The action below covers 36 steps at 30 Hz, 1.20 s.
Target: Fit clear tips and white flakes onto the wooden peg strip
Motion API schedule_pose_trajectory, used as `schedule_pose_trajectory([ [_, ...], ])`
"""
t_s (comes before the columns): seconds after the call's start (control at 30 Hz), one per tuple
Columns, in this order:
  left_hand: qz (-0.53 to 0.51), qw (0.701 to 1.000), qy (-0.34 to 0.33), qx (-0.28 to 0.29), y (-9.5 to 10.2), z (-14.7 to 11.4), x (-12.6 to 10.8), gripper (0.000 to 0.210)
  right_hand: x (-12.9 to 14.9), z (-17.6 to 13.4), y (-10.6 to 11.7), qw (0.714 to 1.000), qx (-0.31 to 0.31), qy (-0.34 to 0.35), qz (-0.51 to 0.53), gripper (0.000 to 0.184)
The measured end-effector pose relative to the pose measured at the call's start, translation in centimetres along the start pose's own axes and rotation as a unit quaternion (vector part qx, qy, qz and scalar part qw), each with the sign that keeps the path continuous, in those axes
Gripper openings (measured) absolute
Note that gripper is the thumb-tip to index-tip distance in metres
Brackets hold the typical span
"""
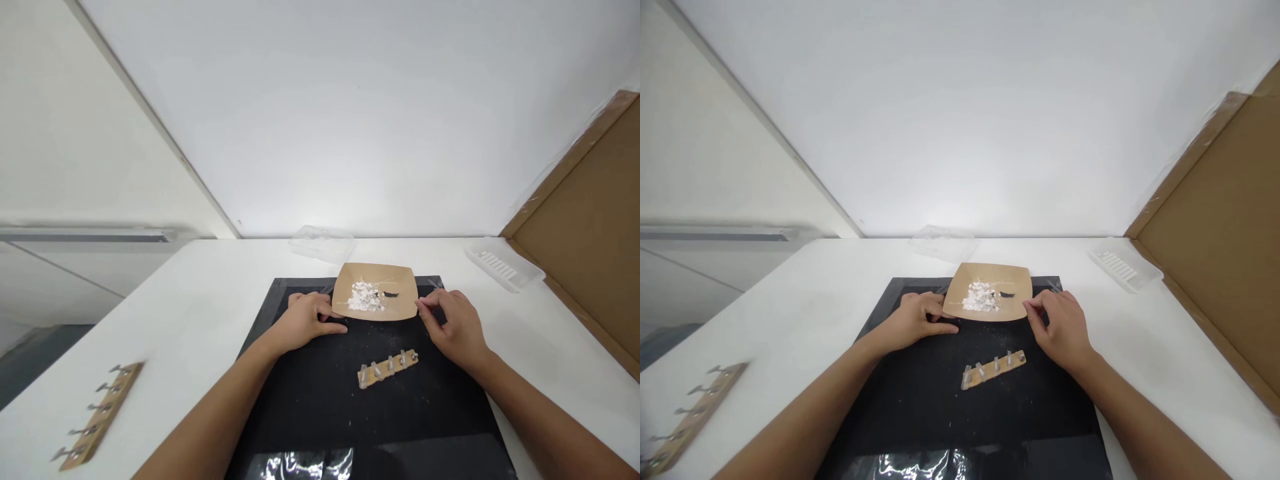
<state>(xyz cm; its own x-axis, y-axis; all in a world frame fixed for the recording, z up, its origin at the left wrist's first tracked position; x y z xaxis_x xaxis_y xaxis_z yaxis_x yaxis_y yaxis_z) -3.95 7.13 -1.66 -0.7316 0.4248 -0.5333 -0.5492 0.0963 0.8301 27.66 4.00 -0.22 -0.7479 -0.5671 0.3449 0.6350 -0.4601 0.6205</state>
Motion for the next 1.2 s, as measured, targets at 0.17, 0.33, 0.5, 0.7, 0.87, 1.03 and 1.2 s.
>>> schedule_pose_trajectory([
  [0.17,-0.005,1.0,0.026,-0.002,-0.6,0.0,-0.2,0.03,0.2,-0.1,0.0,1.0,0.001,-0.003,0.007,0.021],
  [0.33,0.018,1.0,0.016,-0.016,-0.6,-0.1,-0.4,0.028,0.3,-0.2,-0.1,1.0,0.011,-0.009,0.01,0.021],
  [0.5,0.012,1.0,0.001,-0.019,-0.6,-0.1,-0.4,0.028,0.4,-0.2,0.0,1.0,0.013,-0.021,0.008,0.023],
  [0.7,0.029,0.999,0.017,-0.003,0.7,0.1,0.7,0.03,0.5,-0.1,0.1,1.0,0.008,-0.021,0.013,0.023],
  [0.87,0.003,0.99,0.086,-0.113,2.5,0.2,2.1,0.034,0.3,-0.2,0.1,0.999,0.011,-0.031,0.018,0.023],
  [1.03,0.019,0.975,0.072,-0.211,2.4,0.2,0.1,0.035,0.3,-0.1,0.0,0.999,0.016,-0.034,0.019,0.023],
  [1.2,0.071,0.96,0.006,-0.272,1.3,-0.4,-3.1,0.03,0.5,-0.1,0.0,0.999,0.015,-0.036,0.018,0.023],
])
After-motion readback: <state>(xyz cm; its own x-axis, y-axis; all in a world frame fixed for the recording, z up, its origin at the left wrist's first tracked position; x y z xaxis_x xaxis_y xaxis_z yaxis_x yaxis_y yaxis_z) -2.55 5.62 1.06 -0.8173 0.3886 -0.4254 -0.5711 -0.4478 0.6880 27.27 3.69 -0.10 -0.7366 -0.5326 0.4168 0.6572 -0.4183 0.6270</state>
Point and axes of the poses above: each hand's wrist, its own z-axis towards the middle knuckle, its own y-axis out of the back of the hand, x = y × z, the point moved 3 cm from there along z, towards the middle knuckle, and after that the axes turned 7 degrees about -x, right-handed, at the moved point
